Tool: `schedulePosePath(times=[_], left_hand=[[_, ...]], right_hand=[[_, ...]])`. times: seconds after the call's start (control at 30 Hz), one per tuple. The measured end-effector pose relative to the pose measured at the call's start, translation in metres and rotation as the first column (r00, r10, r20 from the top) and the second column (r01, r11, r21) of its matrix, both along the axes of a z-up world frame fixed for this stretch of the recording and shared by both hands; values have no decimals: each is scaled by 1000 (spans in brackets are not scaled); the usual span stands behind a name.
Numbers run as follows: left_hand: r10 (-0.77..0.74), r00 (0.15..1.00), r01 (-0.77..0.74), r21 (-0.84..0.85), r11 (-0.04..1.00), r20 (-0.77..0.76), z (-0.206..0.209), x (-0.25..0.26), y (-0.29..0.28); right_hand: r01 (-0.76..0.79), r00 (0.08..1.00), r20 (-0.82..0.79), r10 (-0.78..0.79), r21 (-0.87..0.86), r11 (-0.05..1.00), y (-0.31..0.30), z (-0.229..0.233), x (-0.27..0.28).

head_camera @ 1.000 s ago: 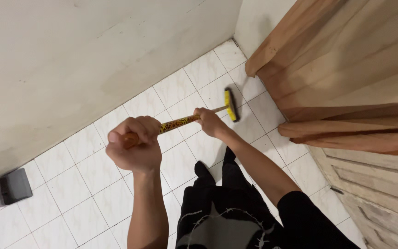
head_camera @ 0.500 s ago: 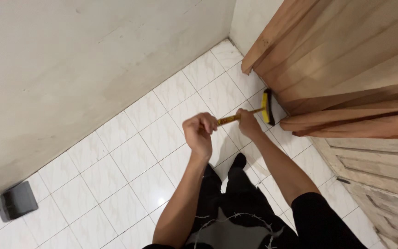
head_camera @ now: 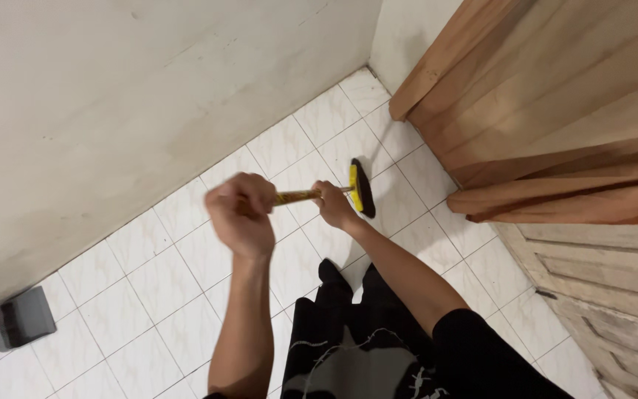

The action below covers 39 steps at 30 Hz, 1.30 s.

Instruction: The person uses a broom to sweep the tiled floor in a corner, moving dirt toward a dustpan and occasionally tapping the broom against a wooden door.

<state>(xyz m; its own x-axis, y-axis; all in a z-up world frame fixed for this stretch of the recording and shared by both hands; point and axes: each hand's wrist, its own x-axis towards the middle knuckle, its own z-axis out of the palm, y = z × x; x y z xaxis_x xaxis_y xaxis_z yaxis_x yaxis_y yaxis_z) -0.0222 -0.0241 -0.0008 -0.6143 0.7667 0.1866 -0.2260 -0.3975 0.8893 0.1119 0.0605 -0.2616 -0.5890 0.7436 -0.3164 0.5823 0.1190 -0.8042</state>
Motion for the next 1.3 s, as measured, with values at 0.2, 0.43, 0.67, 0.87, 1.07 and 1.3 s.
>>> schedulePosePath(times=[0.2, 0.43, 0.67, 0.87, 1.07, 1.3], left_hand=[[30, 981, -52, 111, 993, 192, 11, -23, -15], [34, 956, -67, 106, 992, 290, -55, 38, 19], [-57, 974, 59, -4, 998, 219, -98, 114, 23], [50, 994, -45, -51, 998, 101, -64, 111, 9], [-14, 984, 2, -66, 998, -176, 1, 110, -11], [70, 990, -57, 105, 993, -123, 42, 97, -15]], right_hand=[[-108, 993, -38, 110, 51, 993, 10, 36, 13], [28, 995, 96, -29, 15, 1000, 51, -25, 98], [29, 963, 269, -19, -34, 999, 63, -81, 169], [-65, 941, 319, 108, -145, 987, 38, -57, 131], [-116, 931, -341, 129, 58, 992, 10, -59, 80], [-189, 940, -269, 209, 97, 977, 22, 16, 78]])
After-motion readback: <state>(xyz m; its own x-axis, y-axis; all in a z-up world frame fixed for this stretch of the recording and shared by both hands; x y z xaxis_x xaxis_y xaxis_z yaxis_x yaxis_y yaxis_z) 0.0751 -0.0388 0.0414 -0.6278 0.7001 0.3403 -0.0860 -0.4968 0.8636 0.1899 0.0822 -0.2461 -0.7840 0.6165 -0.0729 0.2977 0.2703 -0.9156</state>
